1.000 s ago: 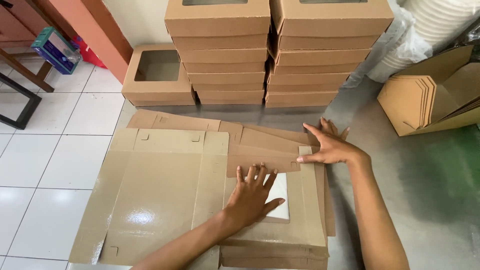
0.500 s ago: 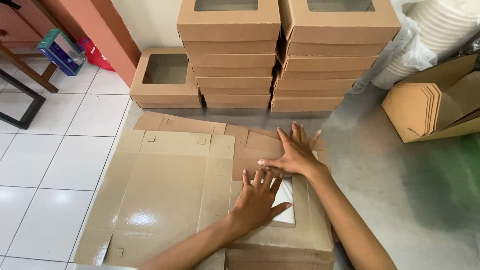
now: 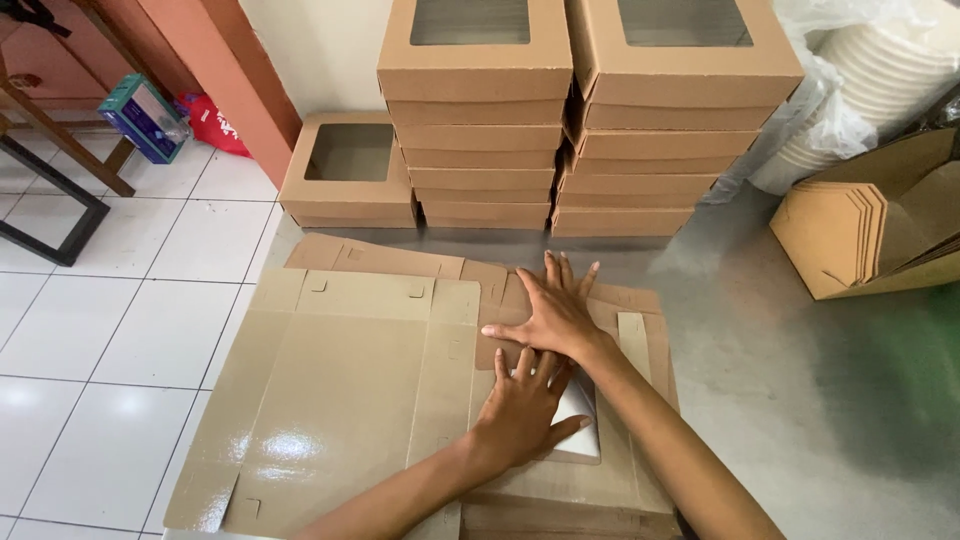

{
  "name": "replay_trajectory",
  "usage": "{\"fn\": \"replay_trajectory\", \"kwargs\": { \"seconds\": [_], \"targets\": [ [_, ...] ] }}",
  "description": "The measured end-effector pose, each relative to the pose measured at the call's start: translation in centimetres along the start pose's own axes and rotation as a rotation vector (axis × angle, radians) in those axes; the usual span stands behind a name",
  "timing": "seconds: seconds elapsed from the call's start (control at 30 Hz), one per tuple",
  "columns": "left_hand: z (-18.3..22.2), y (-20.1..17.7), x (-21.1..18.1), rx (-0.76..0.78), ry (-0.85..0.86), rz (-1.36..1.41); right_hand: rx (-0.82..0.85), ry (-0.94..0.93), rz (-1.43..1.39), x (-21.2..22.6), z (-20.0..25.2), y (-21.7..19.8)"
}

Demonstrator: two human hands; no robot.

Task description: The person folds flat cardboard pieces into box shapes on a metal table. They align flaps, press creases, and stack the assembled boxes. The workspace contains stacks of finished boxes and additional flat pieces.

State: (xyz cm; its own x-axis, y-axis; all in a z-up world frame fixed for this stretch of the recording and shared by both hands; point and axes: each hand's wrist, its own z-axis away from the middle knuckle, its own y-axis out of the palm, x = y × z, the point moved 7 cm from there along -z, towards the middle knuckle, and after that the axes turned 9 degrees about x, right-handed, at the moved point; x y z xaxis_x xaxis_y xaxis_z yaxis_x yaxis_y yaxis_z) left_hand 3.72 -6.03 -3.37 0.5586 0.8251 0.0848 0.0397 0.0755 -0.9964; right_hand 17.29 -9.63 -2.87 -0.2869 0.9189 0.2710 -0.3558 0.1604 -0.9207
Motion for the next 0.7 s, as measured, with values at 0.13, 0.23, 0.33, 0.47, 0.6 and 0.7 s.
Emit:
{"fn": "replay_trajectory", "kwargs": {
  "seconds": [0.13, 0.23, 0.33, 0.47, 0.6, 0.7],
  "targets": [
    [-0.3, 0.6, 0.0, 0.04, -0.017, -0.014, 0.113, 0.061, 0.018, -1.5, 1.4, -0.9],
    [-0.3, 1.1, 0.2, -0.002, -0.019, 0.012, 0.157, 0.145, 0.038, -3.9, 3.0, -1.3],
    [-0.6, 1.0, 1.0, 0.061, 0.012, 0.04, 0.125, 0.225, -0.02, -6.8, 5.1, -2.2],
    [-0.7, -2.1, 2.8, 0.081, 0.093, 0.131, 0.068, 0.279, -0.137, -9.5, 8.3, -3.2],
    [-1.1, -3.5, 4.9, 0.236, 0.127, 0.457, 0.017, 0.287, -0.232, -10.4, 10.0, -3.3],
    [-1.9, -3.3, 6.7, 0.197, 0.081, 0.395, -0.029, 0.228, -0.234, -10.3, 10.7, -3.0]
  ]
}}
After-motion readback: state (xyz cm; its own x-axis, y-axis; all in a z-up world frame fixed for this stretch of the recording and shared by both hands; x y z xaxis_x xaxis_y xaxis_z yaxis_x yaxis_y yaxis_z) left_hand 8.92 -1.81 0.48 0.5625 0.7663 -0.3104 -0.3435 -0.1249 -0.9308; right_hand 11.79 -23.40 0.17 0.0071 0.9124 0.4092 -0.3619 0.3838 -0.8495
